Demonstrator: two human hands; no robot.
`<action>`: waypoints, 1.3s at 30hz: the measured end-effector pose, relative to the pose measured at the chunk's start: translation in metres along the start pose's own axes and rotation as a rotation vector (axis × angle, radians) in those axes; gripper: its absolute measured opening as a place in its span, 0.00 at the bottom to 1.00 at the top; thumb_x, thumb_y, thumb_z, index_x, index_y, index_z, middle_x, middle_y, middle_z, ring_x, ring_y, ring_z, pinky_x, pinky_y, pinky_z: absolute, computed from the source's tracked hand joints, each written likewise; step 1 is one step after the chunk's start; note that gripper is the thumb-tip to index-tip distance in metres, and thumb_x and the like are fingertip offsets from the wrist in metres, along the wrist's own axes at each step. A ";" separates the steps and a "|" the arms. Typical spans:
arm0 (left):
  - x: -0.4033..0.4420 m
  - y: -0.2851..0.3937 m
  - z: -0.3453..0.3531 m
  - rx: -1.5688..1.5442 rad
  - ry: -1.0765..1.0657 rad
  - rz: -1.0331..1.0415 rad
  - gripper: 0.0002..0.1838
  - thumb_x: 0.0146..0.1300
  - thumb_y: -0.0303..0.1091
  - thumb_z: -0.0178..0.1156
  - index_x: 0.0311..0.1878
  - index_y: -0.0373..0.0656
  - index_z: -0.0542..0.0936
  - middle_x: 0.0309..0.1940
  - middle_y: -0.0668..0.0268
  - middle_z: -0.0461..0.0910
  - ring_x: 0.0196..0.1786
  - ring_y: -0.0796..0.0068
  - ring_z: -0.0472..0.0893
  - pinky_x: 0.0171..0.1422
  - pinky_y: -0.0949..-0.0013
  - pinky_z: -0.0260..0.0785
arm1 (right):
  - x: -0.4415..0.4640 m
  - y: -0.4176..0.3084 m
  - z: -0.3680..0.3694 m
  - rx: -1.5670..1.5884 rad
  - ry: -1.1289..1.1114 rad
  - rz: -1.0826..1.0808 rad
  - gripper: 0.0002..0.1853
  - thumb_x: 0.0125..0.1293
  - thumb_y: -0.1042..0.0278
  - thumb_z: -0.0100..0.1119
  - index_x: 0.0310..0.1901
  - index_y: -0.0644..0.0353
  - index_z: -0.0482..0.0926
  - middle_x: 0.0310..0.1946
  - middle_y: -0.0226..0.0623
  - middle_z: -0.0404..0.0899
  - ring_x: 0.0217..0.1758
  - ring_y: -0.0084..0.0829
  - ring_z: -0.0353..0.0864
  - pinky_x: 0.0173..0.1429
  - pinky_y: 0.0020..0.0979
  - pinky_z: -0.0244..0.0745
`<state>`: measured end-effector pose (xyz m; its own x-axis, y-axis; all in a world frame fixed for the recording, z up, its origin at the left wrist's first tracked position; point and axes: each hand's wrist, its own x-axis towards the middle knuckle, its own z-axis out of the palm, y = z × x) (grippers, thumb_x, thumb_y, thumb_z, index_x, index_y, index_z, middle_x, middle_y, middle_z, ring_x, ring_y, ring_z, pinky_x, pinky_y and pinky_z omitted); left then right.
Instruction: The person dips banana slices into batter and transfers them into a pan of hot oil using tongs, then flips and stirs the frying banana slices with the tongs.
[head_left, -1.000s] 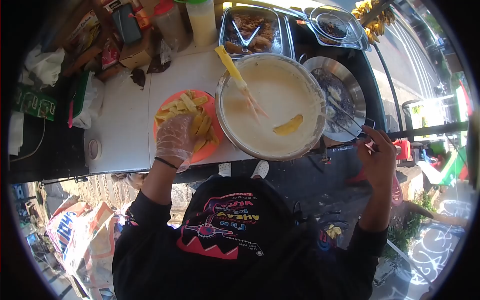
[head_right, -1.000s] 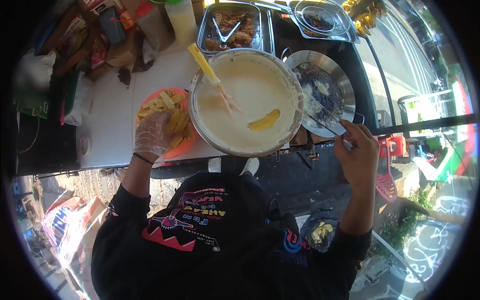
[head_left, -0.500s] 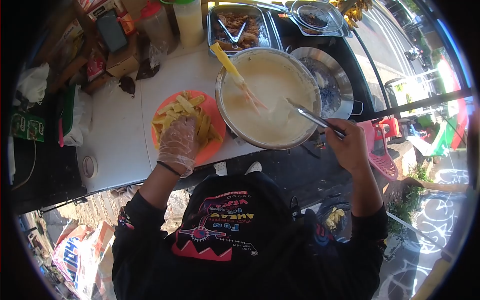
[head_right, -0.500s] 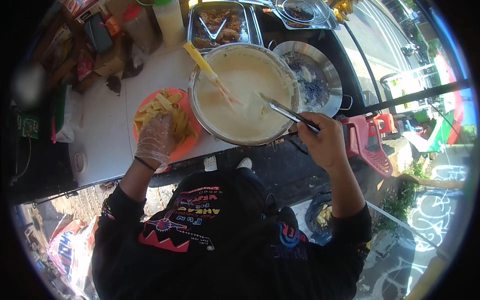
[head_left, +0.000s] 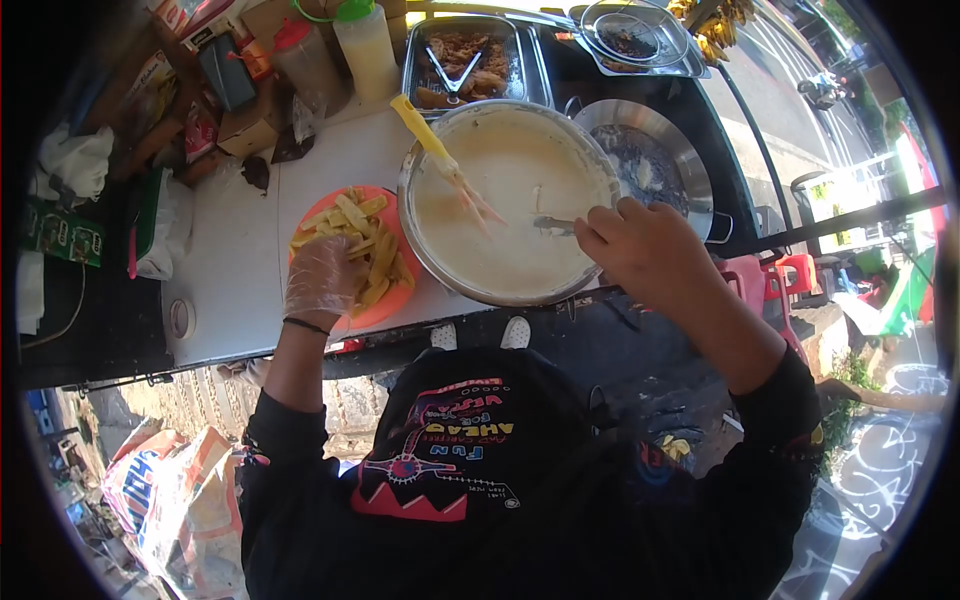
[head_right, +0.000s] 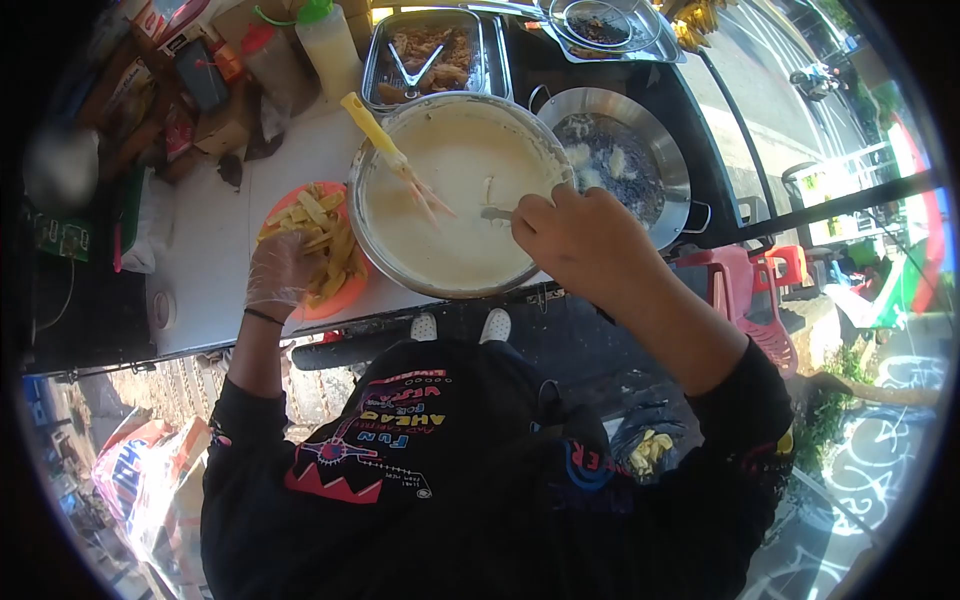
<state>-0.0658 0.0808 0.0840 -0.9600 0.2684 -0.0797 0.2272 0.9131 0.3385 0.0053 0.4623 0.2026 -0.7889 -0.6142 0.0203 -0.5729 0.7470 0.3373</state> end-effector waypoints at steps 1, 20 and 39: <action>0.000 0.004 -0.001 0.012 -0.020 -0.055 0.18 0.60 0.36 0.67 0.51 0.38 0.84 0.43 0.49 0.86 0.48 0.53 0.85 0.55 0.60 0.77 | 0.007 0.008 0.001 0.020 -0.066 -0.098 0.20 0.54 0.64 0.64 0.51 0.53 0.81 0.37 0.25 0.75 0.41 0.26 0.79 0.36 0.31 0.77; -0.026 0.006 -0.038 -0.325 0.240 -0.420 0.12 0.66 0.29 0.63 0.50 0.34 0.81 0.35 0.62 0.85 0.34 0.73 0.82 0.47 0.69 0.77 | -0.101 0.105 0.130 1.857 0.331 0.893 0.14 0.71 0.70 0.63 0.52 0.70 0.83 0.27 0.29 0.79 0.23 0.15 0.71 0.28 0.20 0.66; 0.079 0.144 -0.006 -0.292 0.672 0.155 0.21 0.62 0.48 0.69 0.54 0.47 0.83 0.46 0.57 0.86 0.50 0.57 0.84 0.57 0.56 0.76 | -0.108 0.096 0.150 0.498 0.181 0.919 0.18 0.62 0.59 0.64 0.50 0.60 0.86 0.42 0.47 0.86 0.42 0.47 0.87 0.48 0.43 0.80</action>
<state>-0.1104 0.2316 0.1320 -0.8349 0.0561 0.5476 0.4051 0.7361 0.5423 0.0023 0.6382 0.0914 -0.9439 0.2412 0.2254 0.1677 0.9384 -0.3021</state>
